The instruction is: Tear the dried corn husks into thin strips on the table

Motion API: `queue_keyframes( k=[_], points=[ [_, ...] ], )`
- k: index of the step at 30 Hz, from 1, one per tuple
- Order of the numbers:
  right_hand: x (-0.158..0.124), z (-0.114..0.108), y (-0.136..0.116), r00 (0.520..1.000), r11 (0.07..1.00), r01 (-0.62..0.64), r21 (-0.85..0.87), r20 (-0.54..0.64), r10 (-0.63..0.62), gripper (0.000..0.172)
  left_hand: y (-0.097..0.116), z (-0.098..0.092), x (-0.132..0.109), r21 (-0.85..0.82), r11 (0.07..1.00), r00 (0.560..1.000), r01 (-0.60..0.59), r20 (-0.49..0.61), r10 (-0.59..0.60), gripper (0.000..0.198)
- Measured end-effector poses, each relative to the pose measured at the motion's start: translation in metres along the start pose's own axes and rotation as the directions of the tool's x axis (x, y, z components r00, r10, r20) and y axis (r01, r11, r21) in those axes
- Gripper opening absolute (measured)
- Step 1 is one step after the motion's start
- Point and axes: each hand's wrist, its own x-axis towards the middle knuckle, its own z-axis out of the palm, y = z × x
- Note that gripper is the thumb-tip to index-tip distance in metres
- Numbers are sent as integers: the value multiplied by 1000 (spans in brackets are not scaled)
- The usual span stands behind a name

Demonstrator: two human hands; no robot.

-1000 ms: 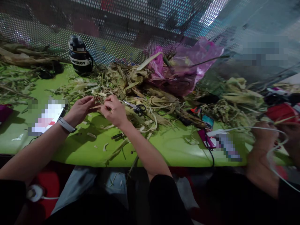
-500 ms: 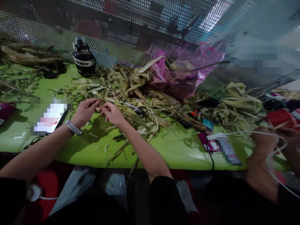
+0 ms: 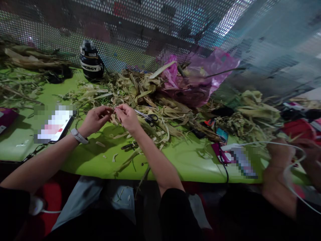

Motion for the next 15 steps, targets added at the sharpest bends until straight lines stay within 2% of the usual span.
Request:
queue_keyframes(
  k=[3,7,11,15],
  points=[
    [1,-2,-2,999,999,-43,27,-6,43,36,-1,1,1,-199,970,987,140,104,-122,23],
    [3,-1,3,998,997,-55,61,25,54,40,-4,2,3,-344,866,924,364,249,-289,27],
    [4,0,6,996,993,-67,96,57,61,41,-6,2,4,-389,802,889,453,268,-372,30],
    [7,-5,4,996,981,-74,178,-27,80,47,-5,3,4,-417,772,878,479,246,-411,34]
  ],
)
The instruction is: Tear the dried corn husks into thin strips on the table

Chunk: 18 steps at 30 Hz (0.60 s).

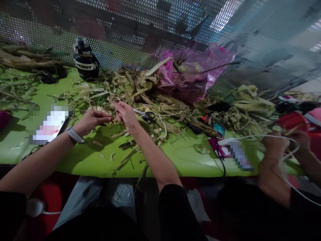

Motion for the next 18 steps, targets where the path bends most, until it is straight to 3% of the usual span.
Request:
queue_keyframes(
  k=[6,11,14,18],
  points=[
    [6,-8,-2,987,997,74,19,-146,-70,45,-5,-1,4,-30,996,995,-89,-51,87,40],
    [7,-5,2,995,995,-49,-91,-93,40,50,-10,-2,4,238,963,992,-124,-3,129,32],
    [6,-5,7,996,985,-82,-151,-54,75,50,-12,0,2,491,853,983,-178,42,181,24],
    [2,-15,17,992,983,-129,-133,-7,129,49,-15,6,-2,771,567,938,-290,111,328,20]
  ],
)
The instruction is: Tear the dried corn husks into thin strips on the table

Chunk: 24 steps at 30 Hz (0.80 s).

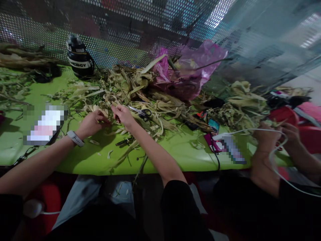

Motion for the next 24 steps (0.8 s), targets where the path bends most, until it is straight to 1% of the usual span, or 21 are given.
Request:
queue_keyframes(
  k=[2,4,7,10,13,16,18,20,21,24],
  points=[
    [0,-5,7,999,996,-41,73,-8,41,48,3,2,-2,123,989,997,-80,11,79,21],
    [2,-8,13,995,980,-96,176,-15,100,46,6,3,-4,193,970,989,-147,24,145,23],
    [4,-11,17,980,921,-194,337,17,201,44,8,3,-5,210,956,979,-205,34,202,24],
    [4,-12,15,973,858,-223,463,47,227,42,4,4,-3,98,978,983,-182,-5,184,22],
    [2,-13,14,976,820,-207,534,59,208,44,-4,7,2,-127,988,995,-85,-63,77,20],
    [1,-14,14,973,799,-217,561,62,221,46,-10,10,6,-343,939,998,13,-60,-36,24],
    [2,-15,14,969,785,-232,574,68,237,45,-12,12,7,-399,916,996,52,-50,-78,24],
    [2,-15,15,966,775,-242,584,75,246,44,-11,14,5,-370,928,995,47,-59,-74,23],
    [2,-14,16,966,773,-245,585,77,248,44,-9,14,4,-326,945,996,26,-75,-53,22],
    [2,-13,18,966,777,-246,579,81,246,44,-1,13,-1,-111,992,993,-63,-105,52,17]
  ],
)
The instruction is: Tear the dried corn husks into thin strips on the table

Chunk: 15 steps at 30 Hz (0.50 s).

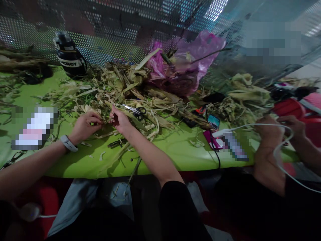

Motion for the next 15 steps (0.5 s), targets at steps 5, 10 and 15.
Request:
queue_keyframes(
  k=[5,10,15],
  points=[
    [2,-2,1,999,1000,9,15,42,-9,47,13,-4,-6,206,974,995,-97,54,88,19],
    [3,-5,1,998,1000,15,13,60,-15,47,16,-6,-8,288,932,972,-222,141,187,24],
    [0,-3,1,999,1000,6,-16,47,-6,48,22,-9,-9,389,887,962,-250,207,181,27]
  ],
)
